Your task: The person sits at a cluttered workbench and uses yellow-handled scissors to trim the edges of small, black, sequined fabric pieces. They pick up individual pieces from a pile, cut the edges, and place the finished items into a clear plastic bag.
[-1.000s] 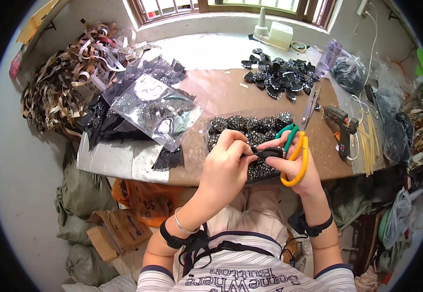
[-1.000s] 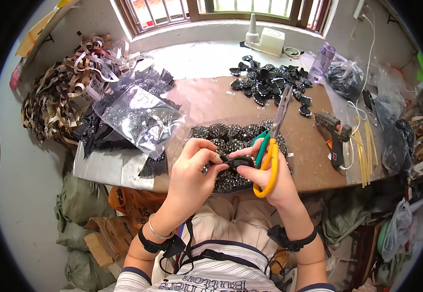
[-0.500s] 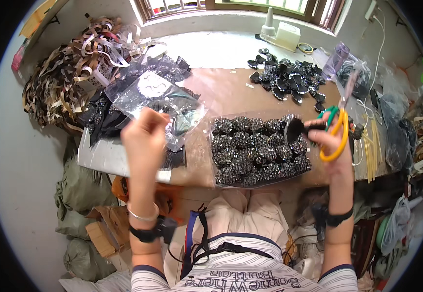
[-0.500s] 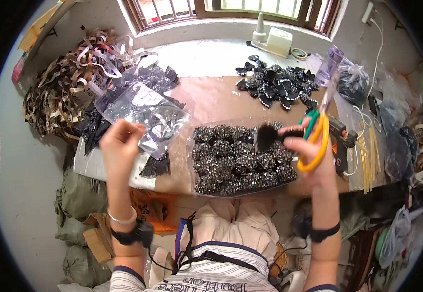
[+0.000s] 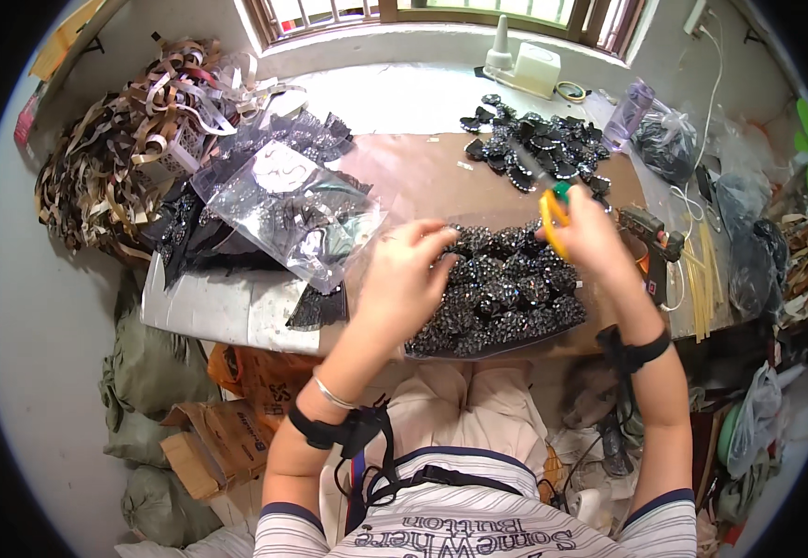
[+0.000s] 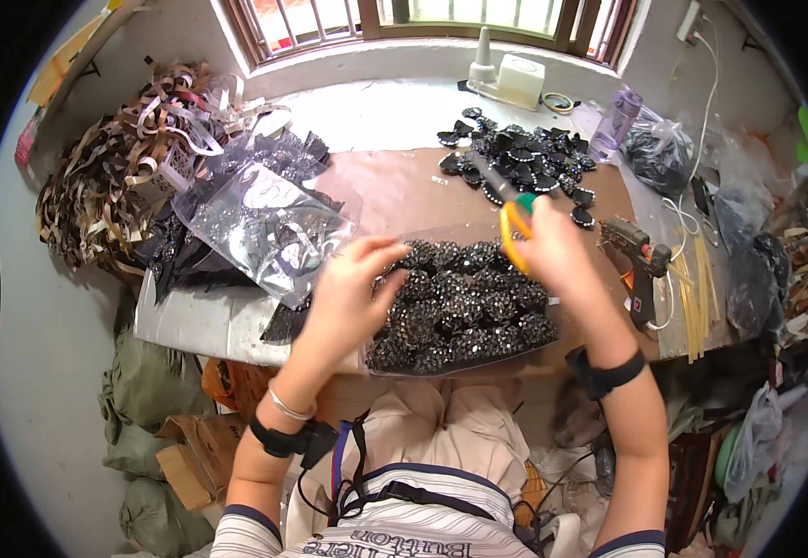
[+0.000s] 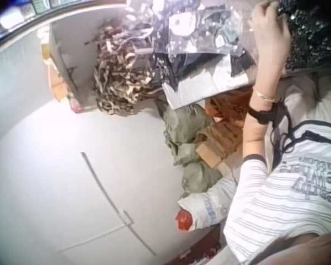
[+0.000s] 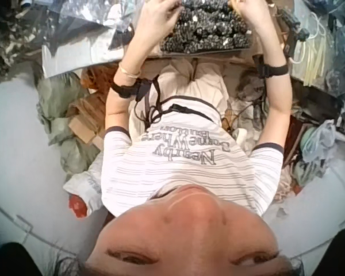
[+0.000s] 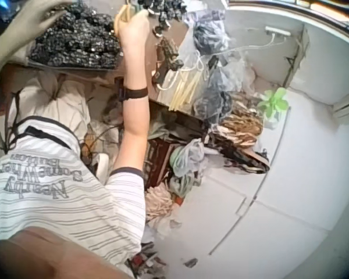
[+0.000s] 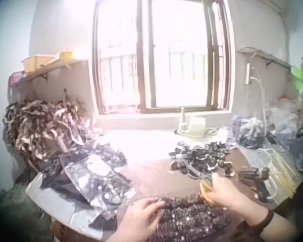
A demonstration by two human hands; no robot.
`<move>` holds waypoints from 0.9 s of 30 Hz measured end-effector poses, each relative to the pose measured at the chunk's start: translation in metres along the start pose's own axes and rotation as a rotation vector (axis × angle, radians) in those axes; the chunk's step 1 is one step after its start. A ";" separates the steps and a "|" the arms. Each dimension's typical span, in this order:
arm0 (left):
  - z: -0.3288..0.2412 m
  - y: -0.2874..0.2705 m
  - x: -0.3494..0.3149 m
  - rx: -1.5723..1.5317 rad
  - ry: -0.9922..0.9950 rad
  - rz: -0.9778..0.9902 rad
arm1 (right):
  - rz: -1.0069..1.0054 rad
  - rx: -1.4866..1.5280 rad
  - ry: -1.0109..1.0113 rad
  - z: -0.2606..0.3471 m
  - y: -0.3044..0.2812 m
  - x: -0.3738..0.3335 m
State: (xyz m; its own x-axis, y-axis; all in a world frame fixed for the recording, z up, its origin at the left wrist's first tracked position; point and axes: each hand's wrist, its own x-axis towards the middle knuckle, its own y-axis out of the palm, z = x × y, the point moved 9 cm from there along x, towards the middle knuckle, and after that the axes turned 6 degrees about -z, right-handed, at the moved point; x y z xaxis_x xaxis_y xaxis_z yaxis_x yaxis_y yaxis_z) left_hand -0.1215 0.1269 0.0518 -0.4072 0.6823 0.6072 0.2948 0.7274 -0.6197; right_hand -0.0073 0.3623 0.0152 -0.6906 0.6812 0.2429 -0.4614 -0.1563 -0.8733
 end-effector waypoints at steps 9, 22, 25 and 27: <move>-0.039 0.018 -0.006 -0.375 -0.090 0.105 | -0.229 0.546 0.087 -0.039 -0.010 -0.020; -0.070 0.023 -0.009 -0.274 -0.108 -0.162 | 0.023 1.846 0.526 0.034 -0.006 -0.095; -0.061 0.052 -0.014 -0.291 -0.152 -0.056 | -0.056 1.843 0.517 0.023 -0.005 -0.097; -0.055 0.085 -0.018 -0.415 -0.241 0.034 | -0.204 1.788 0.475 0.015 -0.013 -0.097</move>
State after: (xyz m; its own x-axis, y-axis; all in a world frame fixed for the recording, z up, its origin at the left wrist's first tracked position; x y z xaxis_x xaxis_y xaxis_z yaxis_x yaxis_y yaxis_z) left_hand -0.0413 0.1803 0.0155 -0.5653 0.7057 0.4270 0.6119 0.7060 -0.3567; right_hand 0.0574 0.2878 0.0090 -0.5075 0.8524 -0.1257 -0.6894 -0.3142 0.6527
